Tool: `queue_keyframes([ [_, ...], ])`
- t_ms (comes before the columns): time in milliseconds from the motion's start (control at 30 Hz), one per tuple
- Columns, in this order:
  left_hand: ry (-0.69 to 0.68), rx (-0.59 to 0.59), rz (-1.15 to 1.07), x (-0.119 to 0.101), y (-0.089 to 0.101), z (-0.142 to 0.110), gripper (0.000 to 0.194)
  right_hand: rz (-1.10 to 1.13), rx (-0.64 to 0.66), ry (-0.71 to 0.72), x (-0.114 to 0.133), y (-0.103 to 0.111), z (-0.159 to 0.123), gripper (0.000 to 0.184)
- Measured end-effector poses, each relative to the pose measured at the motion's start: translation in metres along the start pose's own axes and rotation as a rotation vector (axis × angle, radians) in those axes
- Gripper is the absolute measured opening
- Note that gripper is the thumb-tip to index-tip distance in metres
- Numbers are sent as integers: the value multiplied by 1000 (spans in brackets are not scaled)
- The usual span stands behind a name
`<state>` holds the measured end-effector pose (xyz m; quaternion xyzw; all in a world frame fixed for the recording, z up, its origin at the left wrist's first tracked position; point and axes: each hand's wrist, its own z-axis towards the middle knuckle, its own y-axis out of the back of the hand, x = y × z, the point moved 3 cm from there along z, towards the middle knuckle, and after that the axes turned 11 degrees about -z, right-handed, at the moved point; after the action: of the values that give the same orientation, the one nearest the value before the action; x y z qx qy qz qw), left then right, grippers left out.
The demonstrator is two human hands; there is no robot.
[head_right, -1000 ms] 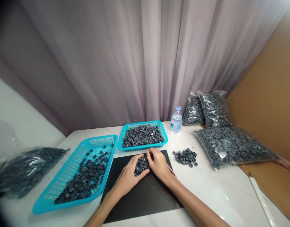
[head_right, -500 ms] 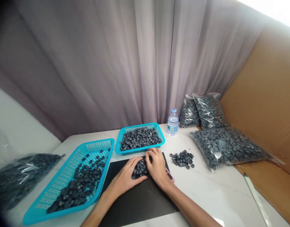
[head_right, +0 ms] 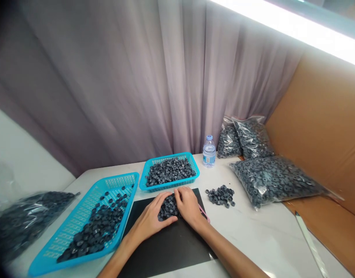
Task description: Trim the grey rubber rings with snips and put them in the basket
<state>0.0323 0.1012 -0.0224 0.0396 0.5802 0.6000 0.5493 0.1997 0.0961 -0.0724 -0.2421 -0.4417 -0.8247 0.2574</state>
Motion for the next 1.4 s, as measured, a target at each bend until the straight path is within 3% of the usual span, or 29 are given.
queue_keyframes([
  [100, -1, -3, 12, -2, 0, 1, 67, 42, 91, -7, -4, 0, 5, 23],
  [200, -6, 0, 12, -1, -1, 3, 66, 109, 209, 11, -11, 5, 12, 31],
  [367, -20, 25, 6, 9, -1, 12, 61, 237, 421, 93, -24, 25, 22, 29],
  [533, -46, 42, 21, 14, -1, 16, 63, 342, 524, 156, -28, 42, 26, 42],
  [800, -58, 72, 78, 3, -4, 14, 68, 405, 483, 127, -29, 38, 33, 46],
  [1067, -10, 67, 71, 3, -8, 11, 77, 379, 399, 97, -21, 57, 31, 41],
  [1300, 29, 17, -33, 3, -6, 8, 75, 280, 228, 43, -29, 91, 4, 35],
  [1400, 70, 0, -115, 5, -5, 6, 67, 260, 215, 36, -34, 94, -13, 34],
])
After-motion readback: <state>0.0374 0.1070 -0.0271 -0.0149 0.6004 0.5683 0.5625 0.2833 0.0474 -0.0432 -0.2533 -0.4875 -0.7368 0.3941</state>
